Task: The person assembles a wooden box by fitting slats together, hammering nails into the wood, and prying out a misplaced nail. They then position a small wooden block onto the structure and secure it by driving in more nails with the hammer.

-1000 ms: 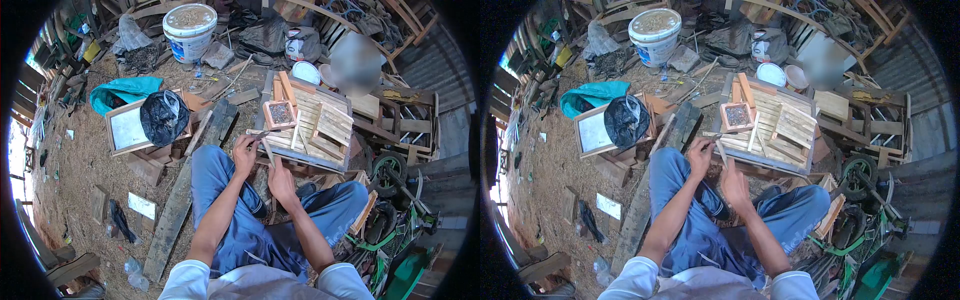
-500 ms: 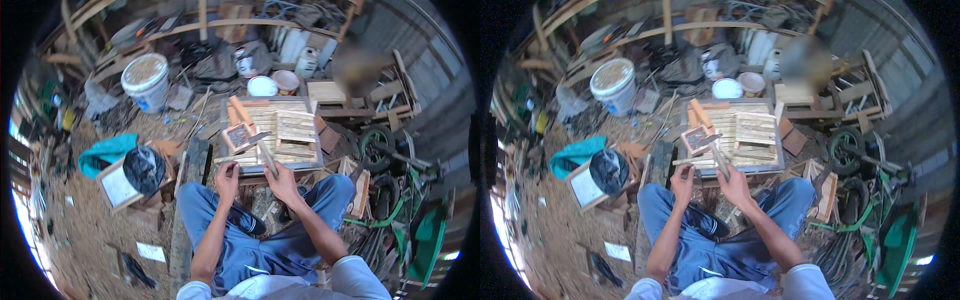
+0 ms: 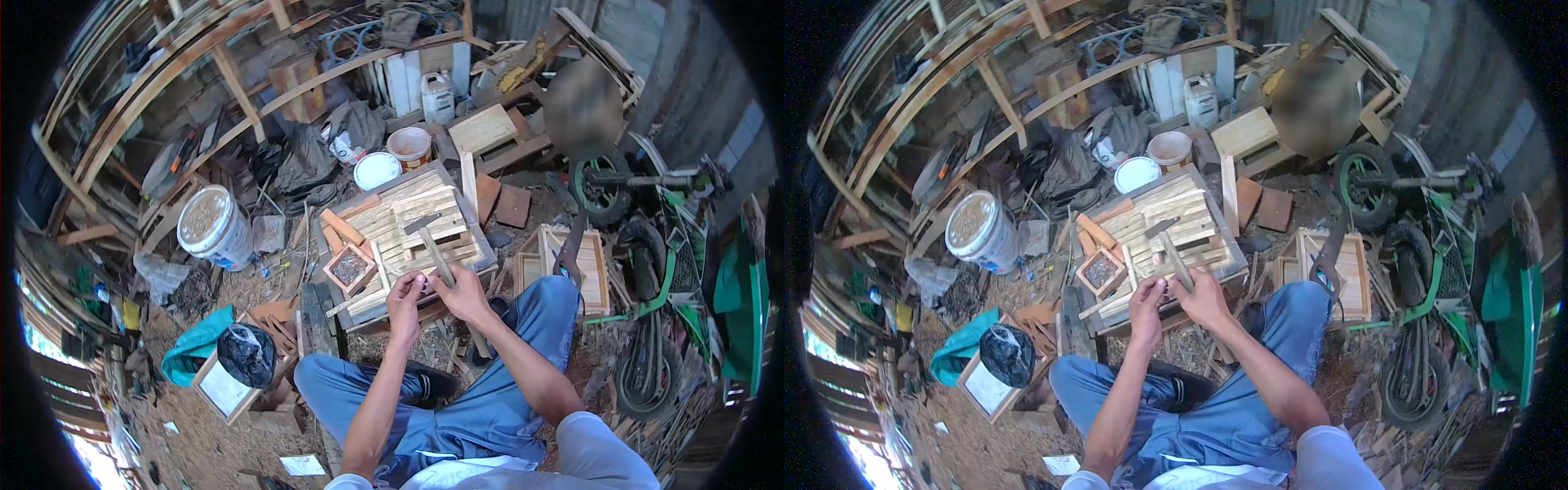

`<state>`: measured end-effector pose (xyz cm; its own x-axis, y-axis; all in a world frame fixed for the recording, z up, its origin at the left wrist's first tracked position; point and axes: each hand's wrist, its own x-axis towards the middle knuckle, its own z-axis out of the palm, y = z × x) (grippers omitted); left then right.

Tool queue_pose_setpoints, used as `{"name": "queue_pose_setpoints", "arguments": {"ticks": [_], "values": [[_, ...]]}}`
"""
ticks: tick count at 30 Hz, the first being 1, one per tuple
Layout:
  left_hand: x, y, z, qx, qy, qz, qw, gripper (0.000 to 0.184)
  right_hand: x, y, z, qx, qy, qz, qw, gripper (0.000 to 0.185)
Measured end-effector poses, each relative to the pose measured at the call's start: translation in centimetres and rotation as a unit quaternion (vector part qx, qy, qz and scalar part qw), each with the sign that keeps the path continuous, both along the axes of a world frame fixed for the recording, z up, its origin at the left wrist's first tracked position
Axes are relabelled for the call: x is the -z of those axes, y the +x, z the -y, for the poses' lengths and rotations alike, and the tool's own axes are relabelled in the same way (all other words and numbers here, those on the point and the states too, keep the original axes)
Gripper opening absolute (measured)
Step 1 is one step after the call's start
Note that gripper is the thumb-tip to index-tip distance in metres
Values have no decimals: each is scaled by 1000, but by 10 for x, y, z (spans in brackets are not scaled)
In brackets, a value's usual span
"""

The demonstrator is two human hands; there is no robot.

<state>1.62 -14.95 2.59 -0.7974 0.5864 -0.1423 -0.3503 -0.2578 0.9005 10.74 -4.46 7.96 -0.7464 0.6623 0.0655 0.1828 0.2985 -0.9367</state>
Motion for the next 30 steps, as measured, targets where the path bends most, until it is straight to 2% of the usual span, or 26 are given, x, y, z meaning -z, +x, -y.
{"name": "queue_pose_setpoints", "arguments": {"ticks": [3, 6, 9, 10, 13, 18, 25, 30], "values": [[-1, 9, -18, 37, 0, -14, 999, 14, 10, 10, -19, 19, -8, -20, 1000, 20], [-13, 18, -31, 41, -131, -195, 971, 9, 12, 24, -34, 42, -2, -25, 999, 21], [-31, 17, -41, 45, -138, -458, 877, 7, 14, 36, -43, 42, -55, -24, 997, 21], [-35, 18, -44, 56, -150, -472, 867, 9, 18, 38, -47, 42, -68, -43, 996, 20], [-45, 24, -49, 123, -142, -320, 929, 10, 15, 45, -54, 31, -139, -83, 986, 17], [-42, 32, -53, 132, -50, -179, 974, 16, -8, 63, -57, -6, -321, -122, 939, 14], [-42, 39, -57, 114, 7, -141, 983, 26, -6, 65, -59, -18, -244, -176, 953, 15], [-46, 38, -56, 83, 24, -116, 989, 32, -8, 64, -57, -34, -228, -168, 958, 16]]}}
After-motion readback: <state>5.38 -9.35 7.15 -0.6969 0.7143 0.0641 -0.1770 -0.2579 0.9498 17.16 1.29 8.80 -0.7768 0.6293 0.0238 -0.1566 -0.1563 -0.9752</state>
